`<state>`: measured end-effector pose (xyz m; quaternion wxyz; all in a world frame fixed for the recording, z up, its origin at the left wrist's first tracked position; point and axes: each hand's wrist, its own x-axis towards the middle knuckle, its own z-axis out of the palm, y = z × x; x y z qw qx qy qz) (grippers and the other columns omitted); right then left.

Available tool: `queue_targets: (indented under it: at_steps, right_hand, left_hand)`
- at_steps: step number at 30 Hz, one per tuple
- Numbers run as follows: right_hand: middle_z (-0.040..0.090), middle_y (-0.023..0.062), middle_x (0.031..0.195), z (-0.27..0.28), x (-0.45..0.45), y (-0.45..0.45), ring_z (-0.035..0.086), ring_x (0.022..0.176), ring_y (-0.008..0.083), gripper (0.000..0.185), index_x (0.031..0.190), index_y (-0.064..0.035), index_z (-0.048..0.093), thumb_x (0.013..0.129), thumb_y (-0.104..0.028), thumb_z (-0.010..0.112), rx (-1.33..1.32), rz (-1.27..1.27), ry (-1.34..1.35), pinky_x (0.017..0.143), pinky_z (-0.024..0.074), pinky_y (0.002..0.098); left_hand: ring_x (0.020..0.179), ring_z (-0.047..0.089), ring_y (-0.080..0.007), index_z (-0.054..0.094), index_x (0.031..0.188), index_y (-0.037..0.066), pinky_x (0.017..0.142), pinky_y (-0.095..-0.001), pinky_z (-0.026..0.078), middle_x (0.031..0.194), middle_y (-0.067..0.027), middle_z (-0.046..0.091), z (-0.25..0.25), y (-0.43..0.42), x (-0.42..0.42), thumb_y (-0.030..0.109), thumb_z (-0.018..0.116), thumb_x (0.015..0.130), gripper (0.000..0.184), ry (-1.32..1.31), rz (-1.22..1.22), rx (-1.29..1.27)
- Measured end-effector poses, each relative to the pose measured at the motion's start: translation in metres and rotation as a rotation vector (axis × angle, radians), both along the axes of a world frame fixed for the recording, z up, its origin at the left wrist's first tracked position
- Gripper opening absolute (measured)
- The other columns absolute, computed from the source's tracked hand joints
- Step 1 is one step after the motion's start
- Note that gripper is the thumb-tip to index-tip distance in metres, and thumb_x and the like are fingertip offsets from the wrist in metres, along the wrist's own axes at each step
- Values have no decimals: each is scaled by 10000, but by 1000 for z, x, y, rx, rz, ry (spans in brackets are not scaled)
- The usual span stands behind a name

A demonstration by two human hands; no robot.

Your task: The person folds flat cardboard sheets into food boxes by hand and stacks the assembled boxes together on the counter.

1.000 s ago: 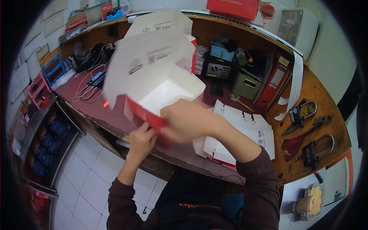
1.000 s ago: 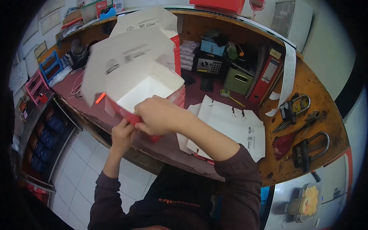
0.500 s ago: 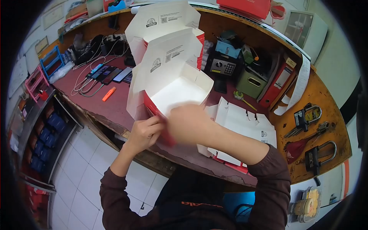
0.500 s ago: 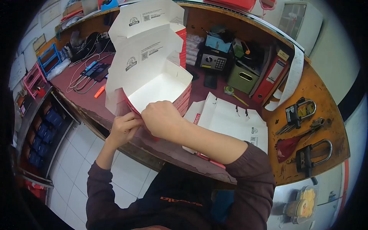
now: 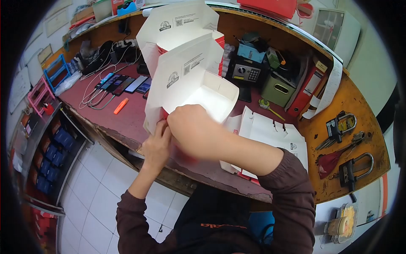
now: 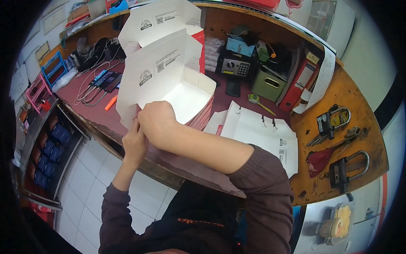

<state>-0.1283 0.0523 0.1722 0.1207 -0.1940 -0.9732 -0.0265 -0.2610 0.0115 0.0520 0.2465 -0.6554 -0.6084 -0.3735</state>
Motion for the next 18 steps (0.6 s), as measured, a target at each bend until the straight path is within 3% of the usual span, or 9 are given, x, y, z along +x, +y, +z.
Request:
queue_targets:
  at_steps: [2, 5, 6, 7, 8, 11, 13, 14, 18]
  right_hand:
    - [643, 126, 769, -4, -8, 6, 643, 742, 255, 120, 749, -49, 662, 683, -115, 586, 23, -71, -268, 608, 512, 343]
    - [650, 132, 826, -21, -9, 48, 644, 717, 260, 167, 788, -23, 657, 744, -163, 577, -104, 84, -379, 614, 509, 342]
    - [644, 166, 863, -22, -11, 69, 642, 679, 269, 281, 820, 10, 644, 834, -241, 518, -369, 24, -485, 614, 506, 352]
    - [634, 197, 854, -23, 1, 85, 638, 635, 268, 382, 870, 32, 625, 886, -306, 449, -769, 47, -292, 609, 504, 362]
    - [629, 208, 827, -17, 10, 100, 637, 692, 280, 414, 910, 38, 608, 893, -334, 428, -749, 84, -98, 643, 500, 381]
    - [615, 174, 935, 2, 28, 121, 587, 906, 308, 451, 934, -11, 615, 879, -414, 420, 197, -418, 243, 787, 454, 426]
    - [608, 174, 975, 4, 32, 147, 576, 940, 313, 427, 941, -11, 614, 878, -393, 434, -14, -559, 5, 791, 454, 427]
    - [608, 174, 975, 2, 33, 158, 576, 940, 313, 427, 941, -11, 614, 878, -393, 434, -14, -563, 7, 791, 454, 427]
    - [597, 178, 1016, -8, 33, 187, 562, 977, 312, 427, 980, -16, 608, 887, -387, 419, -99, -489, -193, 814, 447, 419]
  left_hand:
    - [610, 586, -251, 558, 944, 89, 483, -345, 471, 971, -28, 544, -2, 4, 5, 49, 510, 738, 215, -30, 21, 42]
    - [654, 596, -243, 558, 954, 97, 505, -348, 476, 979, -26, 546, -2, 8, 3, 37, 517, 732, 234, -31, -7, 88]
    - [748, 600, -255, 558, 970, 79, 569, -338, 488, 996, -49, 550, -3, 8, 3, 23, 503, 769, 216, -30, -59, 119]
    - [748, 600, -255, 558, 970, 79, 569, -338, 488, 996, -49, 550, -5, 8, 4, 23, 503, 769, 216, -29, -58, 123]
    - [816, 591, -271, 552, 1000, 65, 614, -327, 491, 1026, -78, 543, -8, 9, 7, 26, 497, 792, 219, -76, -52, 171]
    - [1025, 511, -360, 504, 1118, 31, 788, -372, 466, 1130, -166, 499, -16, 8, 20, 199, 522, 847, 320, -252, -102, 224]
    - [1125, 418, -413, 455, 1189, 41, 885, -445, 400, 1181, -183, 468, -8, 7, 25, 383, 548, 812, 517, -31, -125, 355]
    - [1172, 351, -424, 432, 1178, -2, 939, -494, 320, 1155, -201, 465, -10, 13, 21, 596, 515, 754, 738, 19, -126, 296]
    - [1107, 421, -416, 479, 1029, 3, 873, -470, 376, 986, -166, 498, -4, 28, 15, 660, 602, 630, 780, -78, -146, 239]
